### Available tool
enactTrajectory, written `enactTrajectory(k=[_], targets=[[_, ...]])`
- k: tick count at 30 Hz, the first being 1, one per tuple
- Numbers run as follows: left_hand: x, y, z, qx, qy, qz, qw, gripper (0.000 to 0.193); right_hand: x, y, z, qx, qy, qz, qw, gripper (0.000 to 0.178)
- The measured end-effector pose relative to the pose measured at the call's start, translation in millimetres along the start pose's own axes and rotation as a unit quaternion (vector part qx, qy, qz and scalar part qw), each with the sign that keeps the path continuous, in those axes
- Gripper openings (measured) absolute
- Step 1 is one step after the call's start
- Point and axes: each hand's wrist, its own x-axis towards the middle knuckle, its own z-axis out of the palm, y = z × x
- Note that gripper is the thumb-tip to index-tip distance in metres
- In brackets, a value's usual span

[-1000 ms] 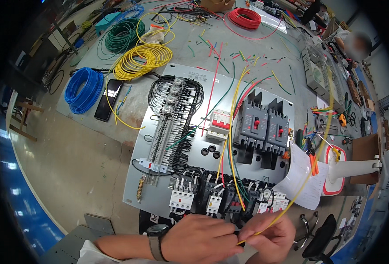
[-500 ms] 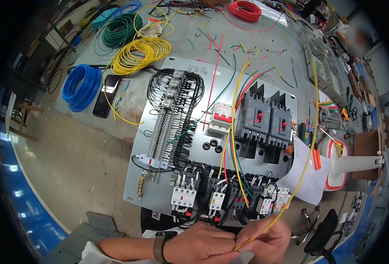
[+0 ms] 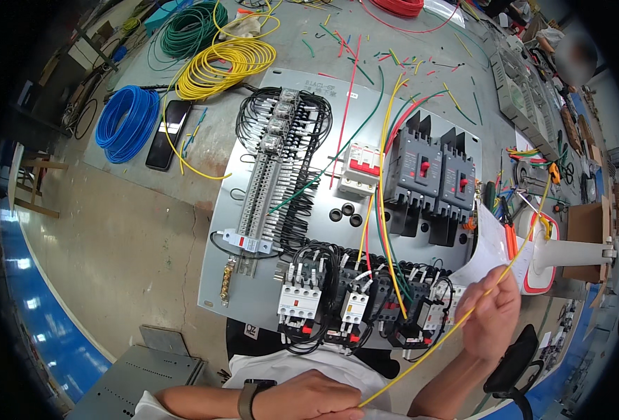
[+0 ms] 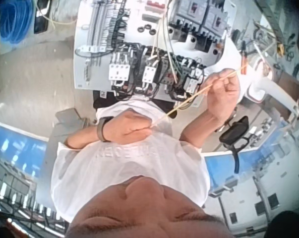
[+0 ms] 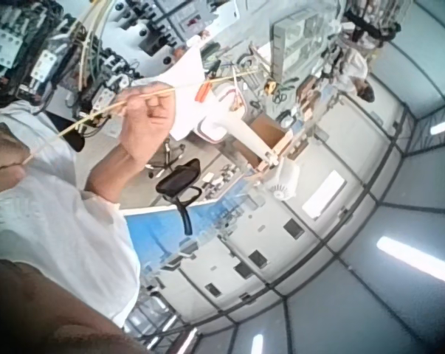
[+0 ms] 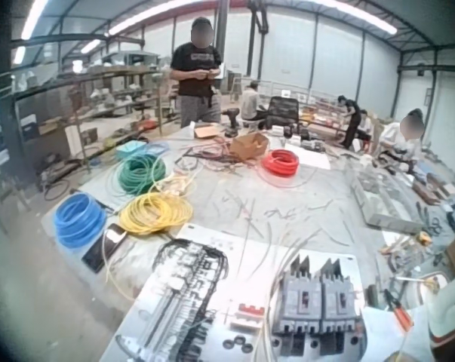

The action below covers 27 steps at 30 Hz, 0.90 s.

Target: The person strips insulation from colored wires and connects them to terminals on an electrical control panel. They use wire cutters and a screwdriver to prepare and secure the wires to various components on the panel.

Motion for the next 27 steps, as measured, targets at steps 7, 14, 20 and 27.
enactTrajectory(k=[7,14,20,27], targets=[[-13,3,-14,0.008,-0.033,-0.036,0.999,0.028,27,-8,-25,-0.024,0.006,-0.007,1.0,0.033],[6,16,-32,0.115,-0.012,-0.044,0.992,0.035,19,8,4,0.021,0.042,0.012,0.999,0.032],[4,19,-29,0.059,-0.029,-0.087,0.994,0.039,5,14,3,0.074,-0.049,0.026,0.996,0.026],[-5,16,-24,0.013,-0.055,-0.105,0.993,0.034,25,10,-34,0.045,-0.002,-0.007,0.999,0.024]])
